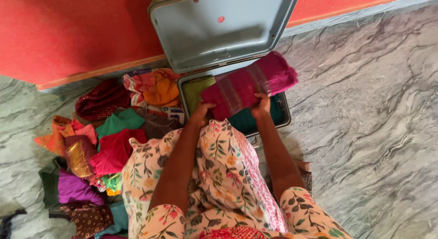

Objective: The person folds various colorful fabrics by hand and places them into an open metal suitcase on a tiled floor.

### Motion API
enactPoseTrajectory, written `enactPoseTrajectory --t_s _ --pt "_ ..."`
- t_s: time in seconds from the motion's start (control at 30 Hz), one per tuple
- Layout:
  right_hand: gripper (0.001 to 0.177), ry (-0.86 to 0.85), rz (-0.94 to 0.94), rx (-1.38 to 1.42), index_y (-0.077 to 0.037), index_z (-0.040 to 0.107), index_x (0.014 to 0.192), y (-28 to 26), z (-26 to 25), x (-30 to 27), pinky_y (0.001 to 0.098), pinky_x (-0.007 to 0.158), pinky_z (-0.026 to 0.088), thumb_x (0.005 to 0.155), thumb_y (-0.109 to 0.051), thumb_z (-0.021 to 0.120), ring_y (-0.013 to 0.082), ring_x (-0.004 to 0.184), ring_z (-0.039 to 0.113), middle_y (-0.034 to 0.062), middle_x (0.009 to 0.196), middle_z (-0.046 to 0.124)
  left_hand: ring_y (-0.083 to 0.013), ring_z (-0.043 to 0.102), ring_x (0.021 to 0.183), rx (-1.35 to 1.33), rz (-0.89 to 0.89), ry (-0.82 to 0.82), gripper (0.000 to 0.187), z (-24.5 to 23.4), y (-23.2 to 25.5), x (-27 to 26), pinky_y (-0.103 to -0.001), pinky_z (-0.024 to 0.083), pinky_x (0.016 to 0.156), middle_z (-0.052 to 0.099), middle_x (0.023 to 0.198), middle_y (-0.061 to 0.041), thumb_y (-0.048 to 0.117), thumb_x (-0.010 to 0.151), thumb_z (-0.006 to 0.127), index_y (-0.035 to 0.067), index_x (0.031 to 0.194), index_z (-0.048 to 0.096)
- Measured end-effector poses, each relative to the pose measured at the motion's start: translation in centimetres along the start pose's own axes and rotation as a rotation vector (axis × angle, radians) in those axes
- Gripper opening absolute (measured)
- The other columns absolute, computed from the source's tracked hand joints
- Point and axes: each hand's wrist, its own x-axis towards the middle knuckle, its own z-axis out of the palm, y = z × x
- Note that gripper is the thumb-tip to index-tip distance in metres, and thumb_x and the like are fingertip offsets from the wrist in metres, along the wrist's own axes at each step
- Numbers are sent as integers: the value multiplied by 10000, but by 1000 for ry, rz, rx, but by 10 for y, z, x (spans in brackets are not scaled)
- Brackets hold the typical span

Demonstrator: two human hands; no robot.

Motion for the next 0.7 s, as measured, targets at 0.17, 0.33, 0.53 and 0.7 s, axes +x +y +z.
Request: enactPoseTrajectory --t_s 0.17,0.33,0.53,0.7 --pt "486 -15 122 6 -24 673 1167 20 -20 25 529 1034 525 687 -1 601 352 1089 679 139 1138 722 -277 639 1101 259 256 301 654 -12 -5 12 -439 536 971 643 1189 -124 -34 685 787 90 1253 487" --pt "486 41 126 27 -2 672 1127 23 -32 46 512 999 537 653 41 570 358 1062 684 148 1099 729 -268 640 1079 657 335 431 577 -20 -17 29 -393 512 952 655 1162 -139 10 735 835 53 1217 522" --pt "363 74 132 -42 -17 666 1067 16 -30 67 431 963 538 735 111 599 309 1017 670 130 1052 702 -275 639 1097 783 544 404 557 -19 -31 64 -406 505 965 653 1163 -142 -20 769 793 23 1256 525" --pt "398 63 173 -114 -12 699 1081 17 -43 84 384 927 528 714 90 581 273 1041 666 109 1086 729 -349 610 1124 788 687 373 619 -20 -37 74 -418 490 1009 599 1189 -200 -26 830 729 20 1405 505"
